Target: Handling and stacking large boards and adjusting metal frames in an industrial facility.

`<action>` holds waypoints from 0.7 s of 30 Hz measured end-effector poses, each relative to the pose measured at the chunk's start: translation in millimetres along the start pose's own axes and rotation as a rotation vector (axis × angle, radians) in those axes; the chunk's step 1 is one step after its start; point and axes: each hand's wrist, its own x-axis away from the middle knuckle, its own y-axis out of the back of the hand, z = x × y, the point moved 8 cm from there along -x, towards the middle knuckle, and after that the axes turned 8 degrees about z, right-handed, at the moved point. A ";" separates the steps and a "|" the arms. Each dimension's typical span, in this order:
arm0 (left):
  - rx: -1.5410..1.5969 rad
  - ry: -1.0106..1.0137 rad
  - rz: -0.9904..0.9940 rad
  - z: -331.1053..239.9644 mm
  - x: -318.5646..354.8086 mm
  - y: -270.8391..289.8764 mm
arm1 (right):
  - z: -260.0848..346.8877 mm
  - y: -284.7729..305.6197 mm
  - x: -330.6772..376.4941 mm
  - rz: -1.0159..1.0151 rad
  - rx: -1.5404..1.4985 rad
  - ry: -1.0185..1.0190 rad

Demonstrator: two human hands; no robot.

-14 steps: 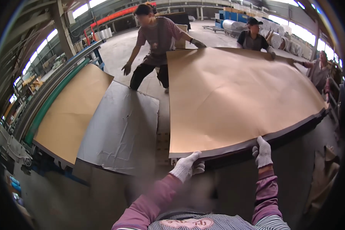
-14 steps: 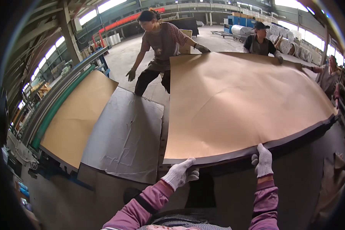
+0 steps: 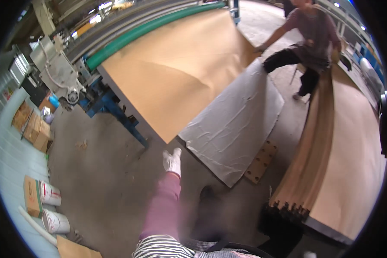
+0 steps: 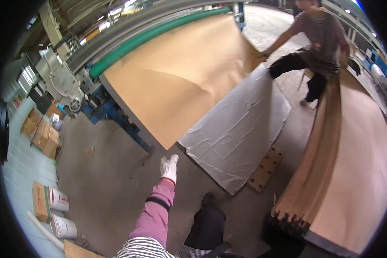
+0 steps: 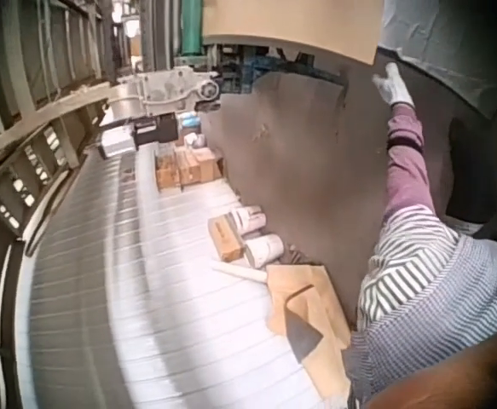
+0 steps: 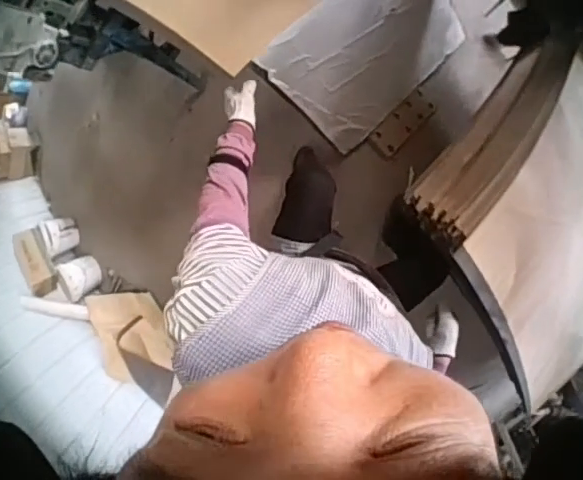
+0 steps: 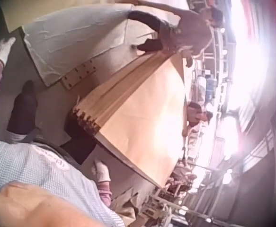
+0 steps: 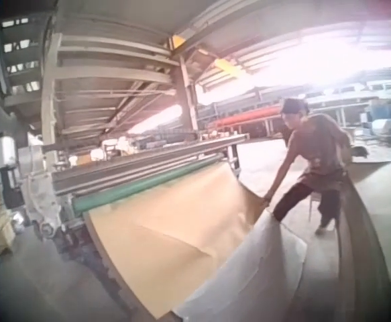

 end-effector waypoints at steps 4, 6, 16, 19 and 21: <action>-0.034 0.107 -0.191 42.9 -75.1 37.8 | 117.8 -142.8 8.6 0.238 0.492 0.026; 0.272 0.106 -0.147 68.8 -104.8 23.9 | 128.1 -162.0 -0.5 0.268 0.480 0.027; 0.774 0.289 0.817 -93.0 73.3 -1.9 | 125.8 -208.4 -18.7 0.434 0.329 0.296; 0.628 0.156 0.940 -226.8 163.5 26.4 | 127.6 -206.4 7.3 0.450 0.442 0.459; 0.849 0.189 0.917 -283.6 212.2 45.2 | 127.0 -193.5 28.1 0.427 0.460 0.589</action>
